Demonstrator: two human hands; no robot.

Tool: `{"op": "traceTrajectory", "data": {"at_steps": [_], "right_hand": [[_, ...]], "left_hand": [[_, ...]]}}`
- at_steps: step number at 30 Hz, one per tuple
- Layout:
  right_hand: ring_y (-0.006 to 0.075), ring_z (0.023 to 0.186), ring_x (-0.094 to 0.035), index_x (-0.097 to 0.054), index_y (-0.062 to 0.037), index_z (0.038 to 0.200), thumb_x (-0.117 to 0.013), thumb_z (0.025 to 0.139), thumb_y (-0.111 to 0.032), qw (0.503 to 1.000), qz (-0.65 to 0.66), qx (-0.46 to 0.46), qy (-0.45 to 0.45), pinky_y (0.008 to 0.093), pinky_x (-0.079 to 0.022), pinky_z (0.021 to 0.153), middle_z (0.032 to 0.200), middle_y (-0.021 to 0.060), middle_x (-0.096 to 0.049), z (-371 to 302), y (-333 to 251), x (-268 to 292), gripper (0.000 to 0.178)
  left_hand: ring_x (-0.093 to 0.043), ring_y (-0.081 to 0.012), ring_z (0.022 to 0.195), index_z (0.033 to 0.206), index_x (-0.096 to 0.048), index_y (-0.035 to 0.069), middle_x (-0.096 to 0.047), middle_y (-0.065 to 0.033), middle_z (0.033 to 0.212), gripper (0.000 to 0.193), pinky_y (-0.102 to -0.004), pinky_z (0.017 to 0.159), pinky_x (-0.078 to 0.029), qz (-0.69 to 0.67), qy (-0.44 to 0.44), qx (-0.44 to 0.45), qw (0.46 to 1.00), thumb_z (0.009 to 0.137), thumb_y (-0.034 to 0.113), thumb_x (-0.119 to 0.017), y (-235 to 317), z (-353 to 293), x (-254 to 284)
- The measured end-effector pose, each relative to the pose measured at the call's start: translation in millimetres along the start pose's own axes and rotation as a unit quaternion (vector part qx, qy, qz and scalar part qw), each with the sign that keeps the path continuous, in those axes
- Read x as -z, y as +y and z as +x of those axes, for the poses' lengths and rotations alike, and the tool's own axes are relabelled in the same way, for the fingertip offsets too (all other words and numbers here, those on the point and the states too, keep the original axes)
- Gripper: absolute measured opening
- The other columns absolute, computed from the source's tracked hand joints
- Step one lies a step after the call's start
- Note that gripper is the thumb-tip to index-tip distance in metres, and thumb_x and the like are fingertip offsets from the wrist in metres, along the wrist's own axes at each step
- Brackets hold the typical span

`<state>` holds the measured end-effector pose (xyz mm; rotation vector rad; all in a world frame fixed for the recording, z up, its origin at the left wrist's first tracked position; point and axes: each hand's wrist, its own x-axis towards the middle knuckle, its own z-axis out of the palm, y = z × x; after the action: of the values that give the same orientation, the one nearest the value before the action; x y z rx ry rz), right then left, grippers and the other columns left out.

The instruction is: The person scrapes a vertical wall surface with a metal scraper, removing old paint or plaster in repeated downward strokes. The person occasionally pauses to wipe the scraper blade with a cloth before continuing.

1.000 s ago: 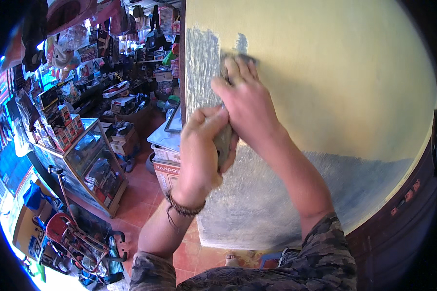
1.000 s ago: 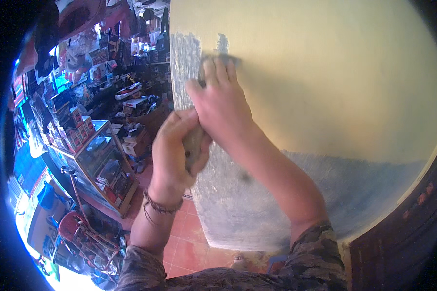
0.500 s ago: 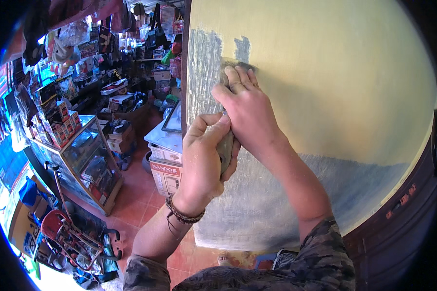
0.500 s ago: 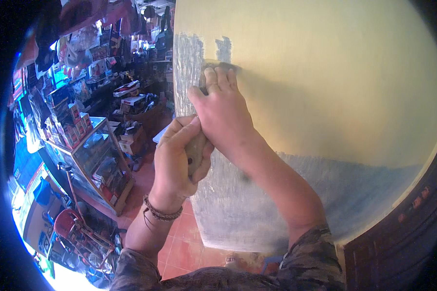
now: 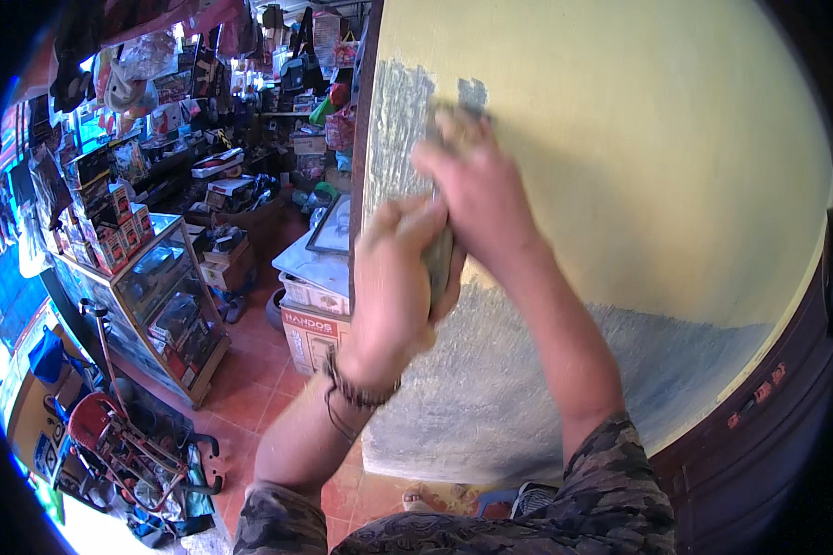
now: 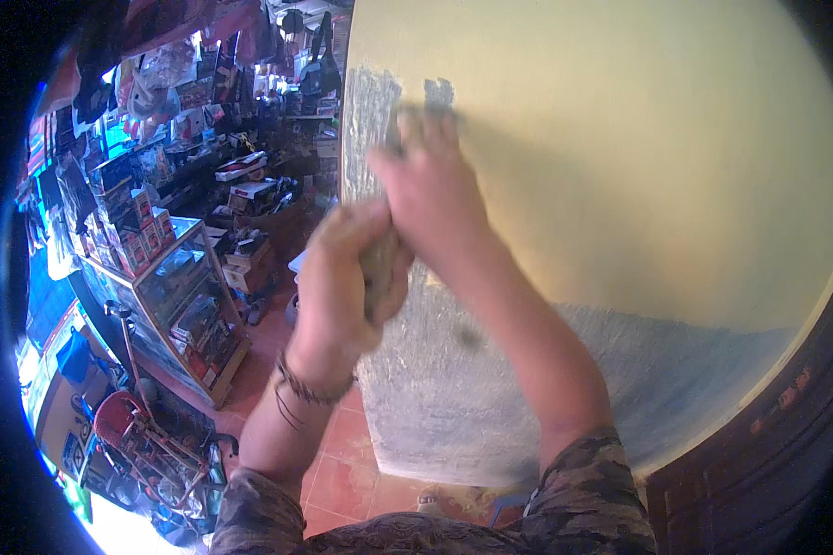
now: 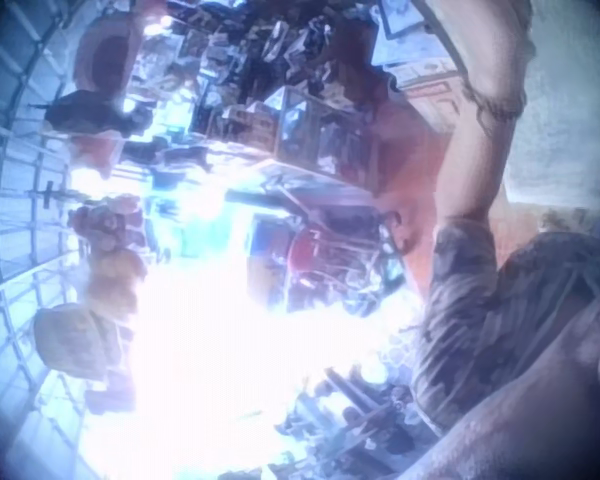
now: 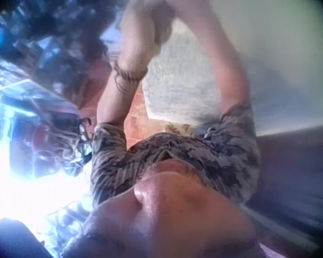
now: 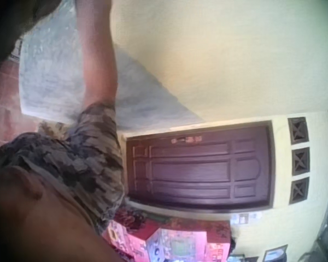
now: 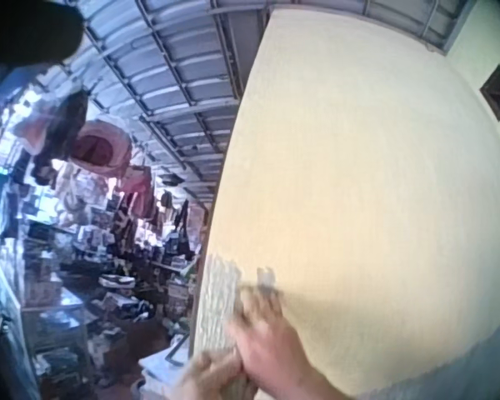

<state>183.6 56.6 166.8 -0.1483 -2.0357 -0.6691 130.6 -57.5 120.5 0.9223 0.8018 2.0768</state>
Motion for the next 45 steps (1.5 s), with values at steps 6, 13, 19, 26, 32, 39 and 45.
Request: {"op": "traceTrajectory", "data": {"at_steps": [6,13,19,26,32,39,45], "right_hand": [[0.0475,0.117,-0.050,-0.064,-0.0050,0.094,-0.056,0.084,-0.016,0.997,0.066,-0.018,-0.044,0.0537,-0.035,0.106,0.122,0.0288,-0.054,-9.4,0.6,-7.6,0.017],[0.0485,0.122,-0.047,-0.063,-0.0037,0.099,-0.058,0.083,-0.020,0.999,0.032,0.032,-0.005,0.0545,-0.033,0.107,0.127,0.0317,-0.050,-5.1,0.5,-12.2,0.023],[0.0483,0.121,-0.047,-0.063,-0.0019,0.096,-0.057,0.082,-0.015,0.999,-0.012,0.033,0.008,0.0521,-0.034,0.107,0.126,0.0343,-0.050,-10.9,-7.0,-13.1,0.020],[0.0477,0.118,-0.049,-0.062,-0.0016,0.092,-0.055,0.082,-0.013,0.998,0.008,0.042,0.048,0.0552,-0.031,0.108,0.120,0.0338,-0.053,-10.6,-9.8,-23.8,0.017],[0.0492,0.122,-0.047,-0.062,-0.0025,0.095,-0.056,0.082,-0.014,0.998,-0.031,0.030,0.054,0.0567,-0.030,0.109,0.124,0.0343,-0.051,-2.5,-9.1,-26.5,0.018],[0.0497,0.123,-0.046,-0.063,-0.0024,0.096,-0.057,0.081,-0.015,0.999,0.023,0.023,0.020,0.0559,-0.031,0.109,0.126,0.0342,-0.050,-2.0,-10.4,-20.2,0.020],[0.0485,0.120,-0.049,-0.063,-0.0020,0.098,-0.056,0.083,-0.014,0.998,-0.015,0.037,0.055,0.0563,-0.031,0.109,0.125,0.0332,-0.051,6.8,-11.0,-20.0,0.021]], "left_hand": [[-0.041,-0.0098,0.035,0.088,-0.054,0.006,-0.053,-0.0068,0.064,0.019,-0.0212,0.028,-0.027,-0.041,-0.030,0.002,0.999,0.097,0.022,-0.050,-4.9,-3.9,7.8],[-0.046,-0.0095,0.043,0.097,-0.052,0.003,-0.054,-0.0064,0.068,0.016,-0.0208,0.028,-0.027,-0.041,-0.013,-0.032,0.999,0.098,0.020,-0.052,-1.1,-5.0,5.4],[-0.041,-0.0093,0.037,0.098,-0.051,0.004,-0.055,-0.0074,0.066,0.015,-0.0210,0.027,-0.027,-0.034,0.032,0.073,0.996,0.098,0.019,-0.051,-3.0,-6.8,10.0],[-0.043,-0.0088,0.039,0.096,-0.052,0.005,-0.054,-0.0062,0.067,0.015,-0.0209,0.027,-0.027,-0.019,0.052,0.057,0.997,0.098,0.019,-0.051,-4.8,-2.3,15.7],[-0.049,-0.0092,0.046,0.098,-0.053,0.005,-0.057,-0.0073,0.072,0.015,-0.0197,0.030,-0.030,-0.018,0.022,-0.037,0.999,0.097,0.021,-0.053,1.4,1.0,14.8],[-0.049,-0.0105,0.043,0.097,-0.054,0.004,-0.056,-0.0066,0.066,0.015,-0.0206,0.032,-0.030,-0.048,-0.025,-0.091,0.994,0.095,0.019,-0.058,-0.8,1.2,19.6],[-0.049,-0.0103,0.043,0.098,-0.053,0.004,-0.056,-0.0064,0.065,0.016,-0.0206,0.032,-0.031,-0.024,0.015,-0.015,0.999,0.096,0.020,-0.056,1.5,6.2,20.4]]}}
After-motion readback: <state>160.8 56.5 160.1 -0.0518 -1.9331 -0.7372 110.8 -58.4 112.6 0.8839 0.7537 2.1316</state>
